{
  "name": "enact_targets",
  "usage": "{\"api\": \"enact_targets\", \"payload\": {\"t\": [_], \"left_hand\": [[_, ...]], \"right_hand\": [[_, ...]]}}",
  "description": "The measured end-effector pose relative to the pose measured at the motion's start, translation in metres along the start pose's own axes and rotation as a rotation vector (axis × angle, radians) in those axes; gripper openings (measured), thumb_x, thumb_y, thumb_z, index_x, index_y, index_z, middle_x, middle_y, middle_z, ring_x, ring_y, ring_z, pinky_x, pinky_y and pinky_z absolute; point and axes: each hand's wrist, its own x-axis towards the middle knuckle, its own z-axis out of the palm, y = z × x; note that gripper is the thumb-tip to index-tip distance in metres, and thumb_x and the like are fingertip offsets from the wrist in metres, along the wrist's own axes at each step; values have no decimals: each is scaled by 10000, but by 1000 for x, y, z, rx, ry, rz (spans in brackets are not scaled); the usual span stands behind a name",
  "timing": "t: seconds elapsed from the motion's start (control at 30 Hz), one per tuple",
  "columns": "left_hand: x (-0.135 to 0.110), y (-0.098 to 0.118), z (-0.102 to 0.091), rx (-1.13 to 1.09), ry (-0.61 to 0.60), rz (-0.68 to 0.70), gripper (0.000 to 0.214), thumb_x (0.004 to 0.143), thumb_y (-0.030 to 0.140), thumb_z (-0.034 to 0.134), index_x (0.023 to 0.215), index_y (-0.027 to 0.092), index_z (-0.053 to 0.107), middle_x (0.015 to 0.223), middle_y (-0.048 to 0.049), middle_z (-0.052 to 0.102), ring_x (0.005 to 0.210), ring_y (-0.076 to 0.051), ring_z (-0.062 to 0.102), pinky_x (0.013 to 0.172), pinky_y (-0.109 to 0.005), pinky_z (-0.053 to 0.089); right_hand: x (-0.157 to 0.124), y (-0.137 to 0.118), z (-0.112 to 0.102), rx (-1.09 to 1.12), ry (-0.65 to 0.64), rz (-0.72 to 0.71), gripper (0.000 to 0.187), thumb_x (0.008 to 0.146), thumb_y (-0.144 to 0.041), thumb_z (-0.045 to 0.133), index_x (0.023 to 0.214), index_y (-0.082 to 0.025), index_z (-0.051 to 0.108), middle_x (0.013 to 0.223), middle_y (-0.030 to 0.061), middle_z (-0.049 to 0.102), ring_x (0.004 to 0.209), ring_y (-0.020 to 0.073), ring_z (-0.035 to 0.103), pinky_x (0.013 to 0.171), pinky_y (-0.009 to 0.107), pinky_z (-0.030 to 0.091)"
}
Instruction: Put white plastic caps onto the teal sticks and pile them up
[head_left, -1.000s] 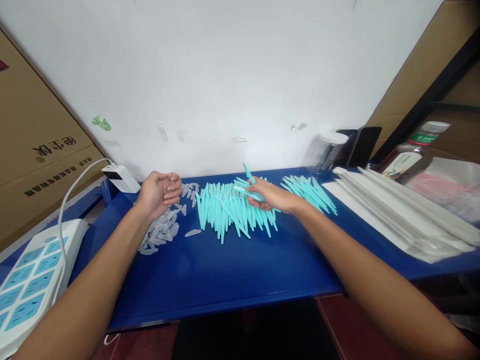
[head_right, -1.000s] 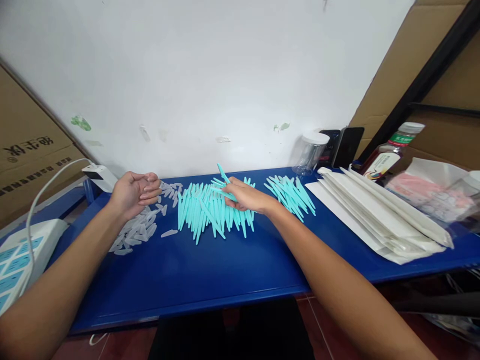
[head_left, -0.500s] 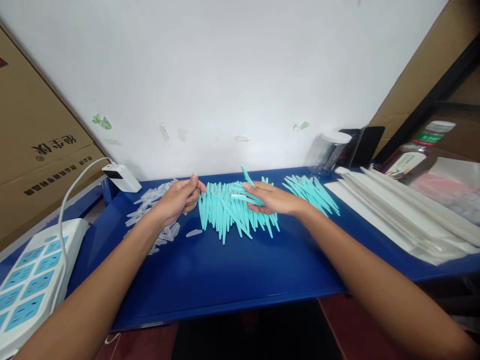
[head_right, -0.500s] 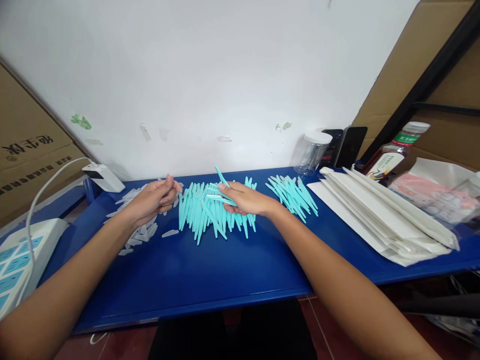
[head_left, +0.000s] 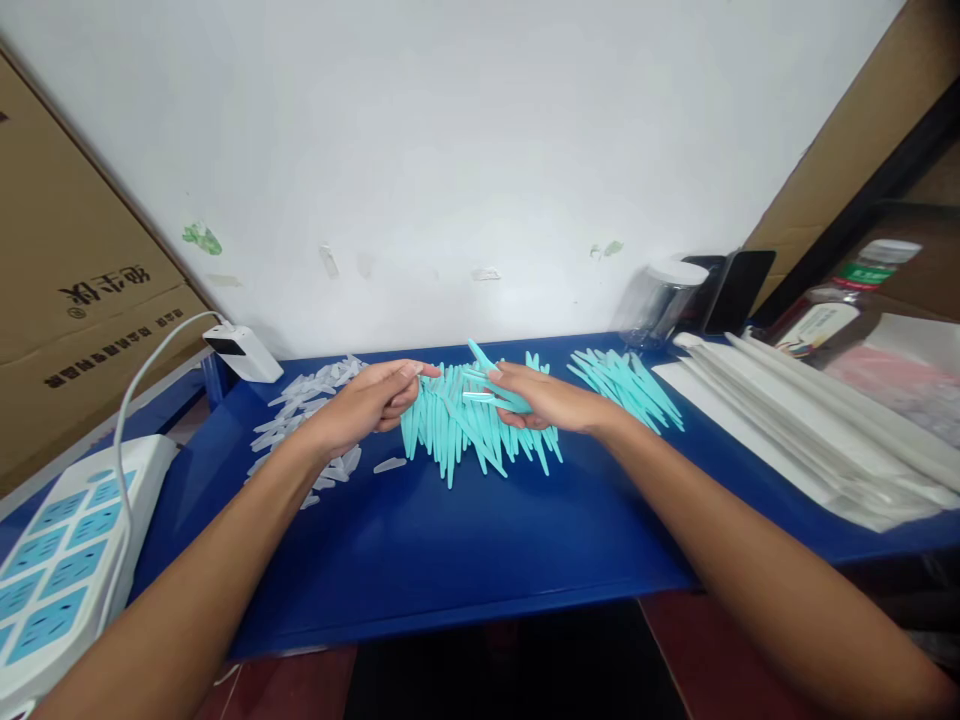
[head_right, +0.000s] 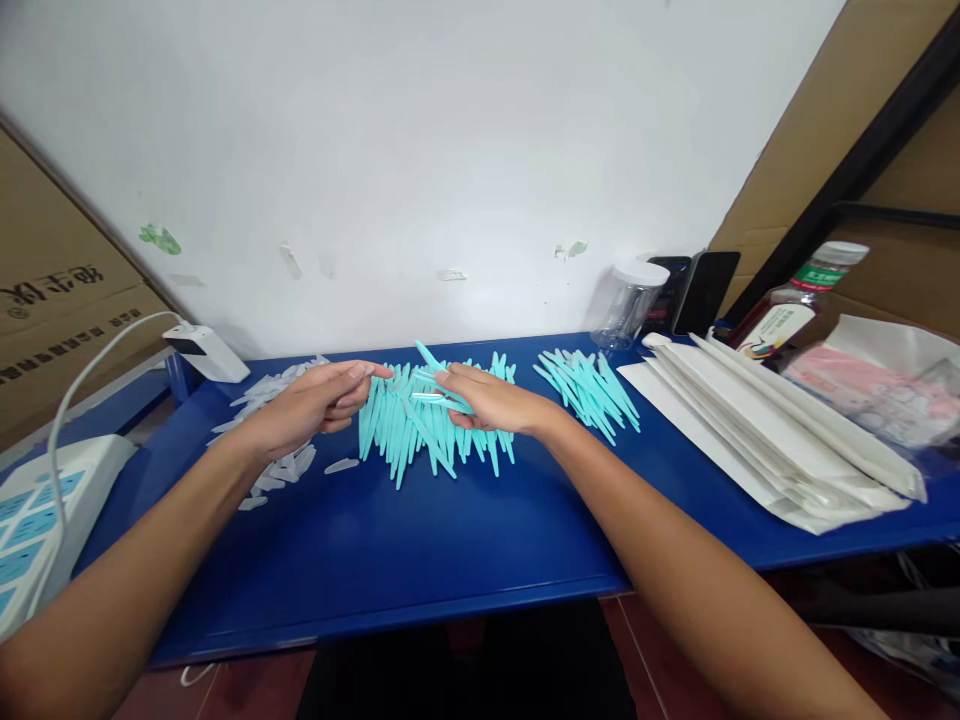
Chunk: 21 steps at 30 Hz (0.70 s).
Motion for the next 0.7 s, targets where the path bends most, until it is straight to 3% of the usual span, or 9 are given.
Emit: {"api": "enact_targets", "payload": {"t": [0.13,0.27,0.4,0.47,0.7], "left_hand": [[3,-7,1,165,37,108,343,1019,548,528,1058,207,541,672,65,393,502,-85,234,444,-214,206],[5,-8,0,308,151,192,355,982,549,599,917,215,499,592,90,369,496,-85,260,473,-211,219],[7,-6,-2,433,277,252,387,927,549,671,847,177,598,645,37,523,542,-90,346,515,-226,262],[7,-6,-3,462,274,271,413,920,552,671,792,161,639,674,10,561,568,-99,383,538,-236,286],[9,-11,-5,493,192,295,346,883,489,733,766,165,765,571,15,470,540,-114,335,517,-254,225]], "right_hand": [[-3,-4,1,48,30,74,334,1081,-531,401,1044,-209,480,685,1,529,587,130,451,515,266,355],[0,-3,1,-62,-1,-100,324,1097,-478,398,900,-224,438,661,-15,543,568,115,455,533,250,373],[3,2,-2,-196,20,-219,357,1078,-485,460,854,-210,505,644,-14,606,509,97,430,529,248,366],[3,3,-3,-229,28,-250,358,1066,-479,490,842,-204,538,635,-14,621,500,94,427,525,248,356],[-1,-1,-4,-261,-39,-276,373,1043,-485,523,816,-197,590,608,-12,640,505,102,471,523,253,345]]}}
